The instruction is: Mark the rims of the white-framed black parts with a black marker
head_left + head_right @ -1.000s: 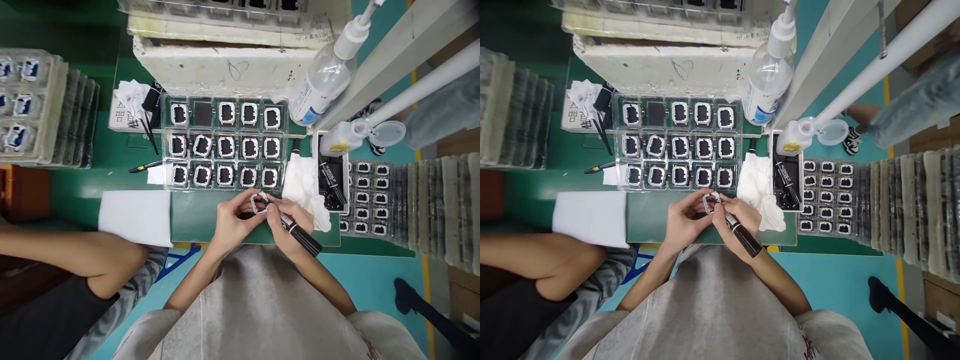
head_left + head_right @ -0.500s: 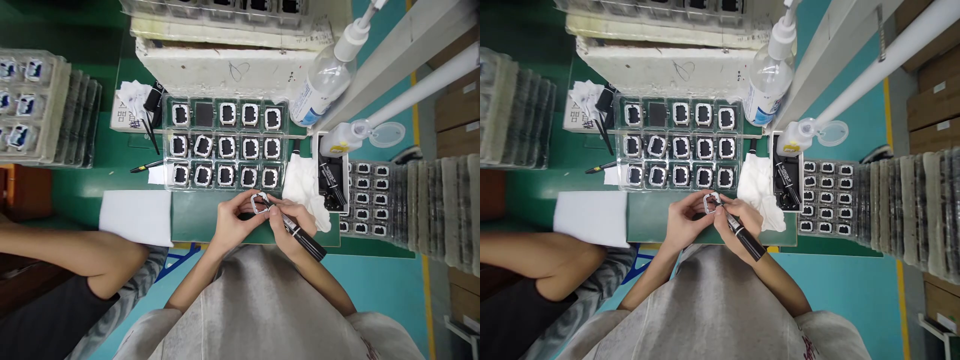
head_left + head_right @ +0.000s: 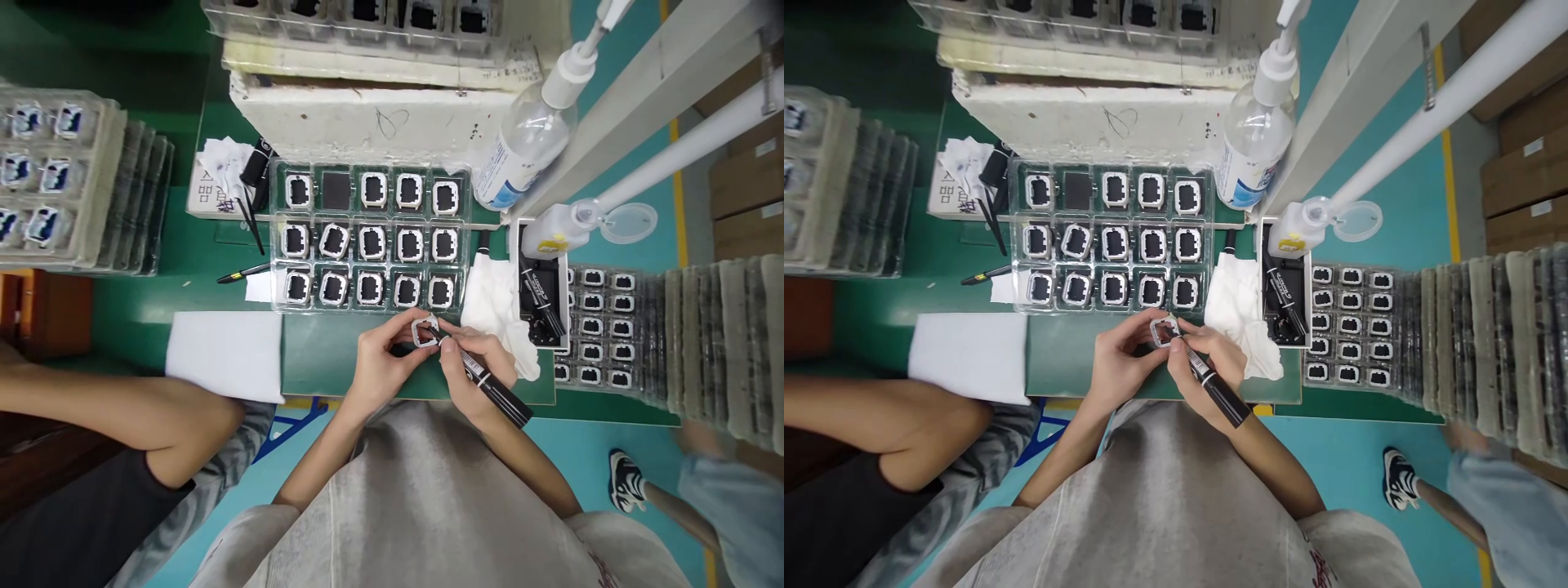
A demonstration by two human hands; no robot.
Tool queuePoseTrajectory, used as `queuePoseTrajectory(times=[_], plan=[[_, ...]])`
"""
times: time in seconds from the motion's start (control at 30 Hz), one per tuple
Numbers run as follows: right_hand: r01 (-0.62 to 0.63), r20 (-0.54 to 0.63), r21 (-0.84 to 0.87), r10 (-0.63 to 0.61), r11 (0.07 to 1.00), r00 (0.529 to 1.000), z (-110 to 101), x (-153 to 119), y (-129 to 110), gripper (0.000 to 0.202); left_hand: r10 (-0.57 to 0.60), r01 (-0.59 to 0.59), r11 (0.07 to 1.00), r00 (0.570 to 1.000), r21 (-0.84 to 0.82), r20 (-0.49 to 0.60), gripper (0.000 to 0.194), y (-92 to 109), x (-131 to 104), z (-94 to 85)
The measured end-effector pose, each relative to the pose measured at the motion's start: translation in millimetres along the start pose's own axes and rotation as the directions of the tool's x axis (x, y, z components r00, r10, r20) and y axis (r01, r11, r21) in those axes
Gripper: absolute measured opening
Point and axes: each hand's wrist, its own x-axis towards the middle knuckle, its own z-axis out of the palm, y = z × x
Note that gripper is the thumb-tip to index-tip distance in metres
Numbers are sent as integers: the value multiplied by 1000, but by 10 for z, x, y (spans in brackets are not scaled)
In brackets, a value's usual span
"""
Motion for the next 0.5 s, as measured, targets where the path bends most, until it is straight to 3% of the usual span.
queuePoseTrajectory(times=[0.3, 0.5], plan=[[-32, 20, 8, 32, 999, 999, 18, -1, -7, 11, 47, -44, 994, 999, 99, -28, 39, 10, -15, 2], [58, 24, 79, -60, 995, 998, 20, 19, -16, 16, 11, -11, 997, 1000, 74, -10, 51, 8, -21, -4]])
